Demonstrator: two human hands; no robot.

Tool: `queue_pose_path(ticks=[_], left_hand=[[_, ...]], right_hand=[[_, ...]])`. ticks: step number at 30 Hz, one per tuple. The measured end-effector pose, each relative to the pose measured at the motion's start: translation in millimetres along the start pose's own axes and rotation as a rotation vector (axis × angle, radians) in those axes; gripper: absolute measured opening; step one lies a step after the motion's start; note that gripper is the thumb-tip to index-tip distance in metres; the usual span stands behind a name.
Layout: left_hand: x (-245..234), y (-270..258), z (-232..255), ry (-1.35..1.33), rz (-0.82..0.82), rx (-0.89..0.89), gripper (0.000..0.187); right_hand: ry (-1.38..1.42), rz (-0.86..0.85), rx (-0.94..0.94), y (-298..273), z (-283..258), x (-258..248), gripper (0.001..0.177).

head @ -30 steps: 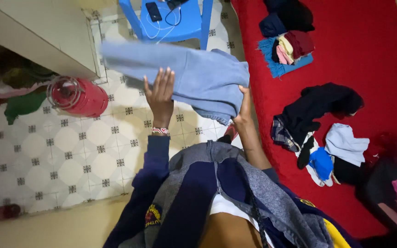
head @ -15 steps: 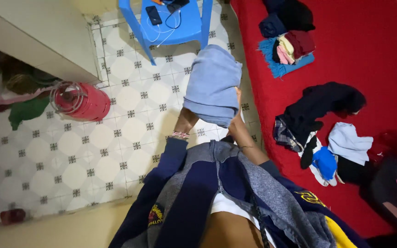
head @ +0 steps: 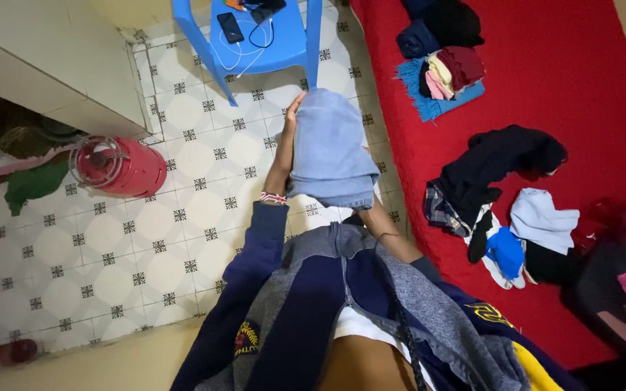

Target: The person is folding various clothes, including a dark blue shirt and denim shorts, and placing them on a red bed surface.

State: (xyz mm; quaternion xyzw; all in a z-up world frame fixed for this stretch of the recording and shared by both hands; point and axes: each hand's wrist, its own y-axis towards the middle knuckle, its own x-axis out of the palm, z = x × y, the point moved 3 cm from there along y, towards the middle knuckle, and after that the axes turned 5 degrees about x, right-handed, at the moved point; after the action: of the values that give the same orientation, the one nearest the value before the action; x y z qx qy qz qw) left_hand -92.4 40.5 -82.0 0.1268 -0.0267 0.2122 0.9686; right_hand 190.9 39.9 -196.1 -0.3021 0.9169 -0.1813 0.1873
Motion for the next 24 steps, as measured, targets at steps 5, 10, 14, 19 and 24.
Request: queue_pose_path(ticks=[5,10,14,19,24], left_hand=[[12.4,-1.4,-9.5,-0.287,0.069,-0.075,0.076],[17.2,-22.8,-9.2,-0.315,0.089,-0.127,0.076],[18.0,-32.3,12.6,-0.329,0.092,-0.152,0.077],[23.1,-44.5,22.1,-0.352,0.082,-0.199,0.078],[33.7,-50.6,13.6,-0.376,0.048,-0.268,0.080]], right_hand=[[-0.565,-0.161,-0.422,22.1,62.4,10.2,0.027],[-0.562,-0.044,-0.712,-10.0,-29.5,10.8,0.034],[-0.020,-0.147,-0.327,9.3,-50.9,11.6,0.041],[0.879,-0.284,0.342,29.3,-165.7,6.1,0.063],[0.041,0.051,-0.235,67.0,-119.4,-22.4,0.050]])
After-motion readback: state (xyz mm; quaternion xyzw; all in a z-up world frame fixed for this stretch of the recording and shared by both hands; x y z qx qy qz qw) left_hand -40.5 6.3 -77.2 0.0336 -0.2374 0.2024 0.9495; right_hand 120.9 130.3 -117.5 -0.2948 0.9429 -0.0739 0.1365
